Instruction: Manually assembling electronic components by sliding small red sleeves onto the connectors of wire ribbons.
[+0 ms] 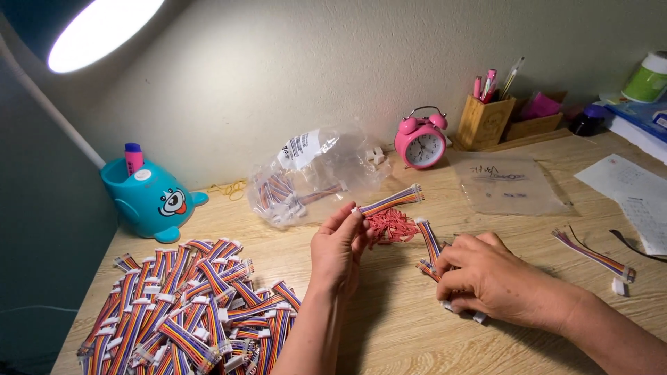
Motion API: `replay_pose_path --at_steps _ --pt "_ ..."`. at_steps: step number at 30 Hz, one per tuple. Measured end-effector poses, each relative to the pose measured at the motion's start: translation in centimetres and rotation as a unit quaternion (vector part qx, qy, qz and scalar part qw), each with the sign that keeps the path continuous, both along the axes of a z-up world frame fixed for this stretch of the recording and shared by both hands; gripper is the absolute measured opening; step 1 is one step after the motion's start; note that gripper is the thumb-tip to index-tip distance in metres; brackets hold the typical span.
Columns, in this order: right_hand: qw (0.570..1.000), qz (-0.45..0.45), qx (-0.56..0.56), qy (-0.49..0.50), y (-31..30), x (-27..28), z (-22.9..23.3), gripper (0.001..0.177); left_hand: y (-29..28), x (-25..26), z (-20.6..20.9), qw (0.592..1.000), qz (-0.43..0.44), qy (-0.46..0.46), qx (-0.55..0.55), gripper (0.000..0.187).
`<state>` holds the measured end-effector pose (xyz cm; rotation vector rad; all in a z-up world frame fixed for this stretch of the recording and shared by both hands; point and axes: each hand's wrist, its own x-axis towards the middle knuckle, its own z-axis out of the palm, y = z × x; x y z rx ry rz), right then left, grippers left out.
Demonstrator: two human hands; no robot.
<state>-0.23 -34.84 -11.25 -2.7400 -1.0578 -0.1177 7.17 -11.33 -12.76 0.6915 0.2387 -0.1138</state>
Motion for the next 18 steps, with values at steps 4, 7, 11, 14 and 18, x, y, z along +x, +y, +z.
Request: replay_pose_path --at_steps 4,7,11,14,18 --pt "1.0 -0.026 -0.006 0.014 0.1 0.4 0.0 0.025 -0.2 0.0 -0.4 1.0 -0.009 -0.02 -0.021 0.035" --pt "0.997 -0.07 -0.018 0.04 -0.2 1.4 -0.5 0.024 -0.1 0.1 -0.5 0.999 -0.016 -0.026 -0.037 0.028" --pt "0.999 -0.013 0.03 0.031 -0.6 2.5 -0.7 0.026 -0.1 0.0 -0.3 0.999 -0.031 -0.009 -0.028 0.032" --pt "0.995 0.001 0.094 0.042 -0.7 2.9 0.2 0.02 -0.2 0.3 -0.9 0.999 -0.036 -0.007 -0.032 0.032" --pt "0.936 -0.143 0.286 0.144 0.0 2.5 3.0 0.013 -0.4 0.3 -1.0 0.998 -0.054 -0.001 -0.035 0.03"
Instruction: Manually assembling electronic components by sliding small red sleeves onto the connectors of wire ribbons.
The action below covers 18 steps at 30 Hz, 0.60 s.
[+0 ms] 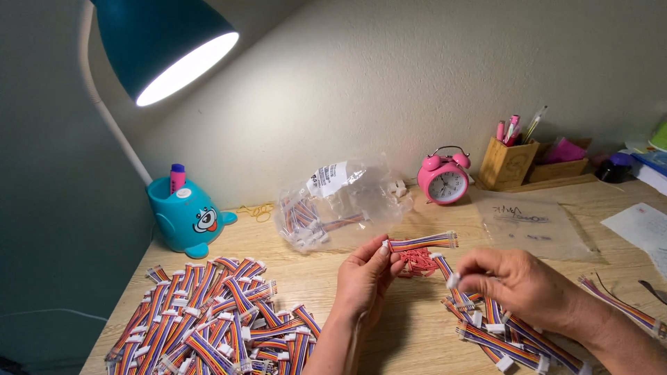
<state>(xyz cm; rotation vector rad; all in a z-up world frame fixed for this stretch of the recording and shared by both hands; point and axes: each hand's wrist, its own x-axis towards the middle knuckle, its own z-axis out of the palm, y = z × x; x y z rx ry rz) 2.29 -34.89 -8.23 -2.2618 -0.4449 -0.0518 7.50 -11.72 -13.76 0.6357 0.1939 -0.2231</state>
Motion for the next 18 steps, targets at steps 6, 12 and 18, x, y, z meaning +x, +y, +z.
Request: replay_pose_path --at_steps 6,12,18 --pt "0.976 -0.166 -0.115 0.085 7.5 -1.4 6.5 0.015 -0.2 -1.2 1.3 0.999 -0.018 -0.017 0.033 0.032" --pt "0.933 -0.25 -0.248 0.069 9.5 -0.1 6.2 0.024 -0.3 -0.8 0.2 0.996 -0.049 -0.058 0.036 0.025" --pt "0.927 -0.256 -0.274 0.024 9.4 0.5 4.7 0.025 -0.7 -1.0 -0.2 0.99 -0.062 -0.111 0.055 0.023"
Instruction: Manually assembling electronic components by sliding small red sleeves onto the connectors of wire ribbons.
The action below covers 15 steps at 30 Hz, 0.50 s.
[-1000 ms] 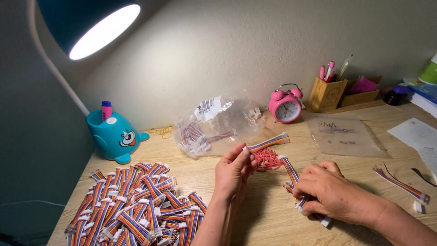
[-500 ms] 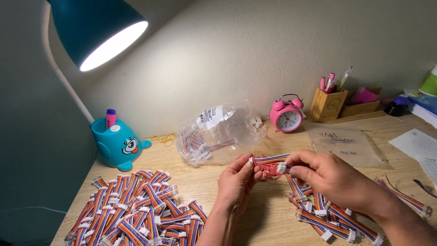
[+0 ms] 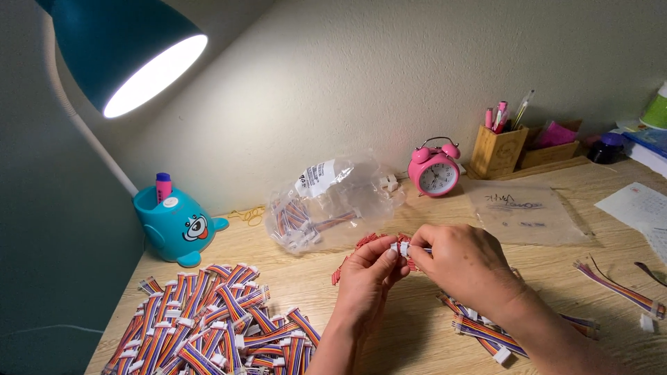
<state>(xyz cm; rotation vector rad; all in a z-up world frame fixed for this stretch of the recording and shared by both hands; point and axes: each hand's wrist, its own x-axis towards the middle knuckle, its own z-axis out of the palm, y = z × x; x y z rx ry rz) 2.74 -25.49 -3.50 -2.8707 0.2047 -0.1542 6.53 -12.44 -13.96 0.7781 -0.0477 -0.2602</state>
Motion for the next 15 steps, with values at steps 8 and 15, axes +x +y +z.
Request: replay_pose_path --at_steps 8,15 --pt "0.999 0.013 0.019 -0.037 -0.1 -0.7 0.1 0.022 0.1 -0.5 0.6 1.0 0.006 0.001 0.003 0.025" --pt "0.999 0.008 0.044 -0.016 -0.2 -1.0 0.8 0.023 0.4 -1.0 1.3 1.0 -0.015 -0.02 -0.007 0.026"
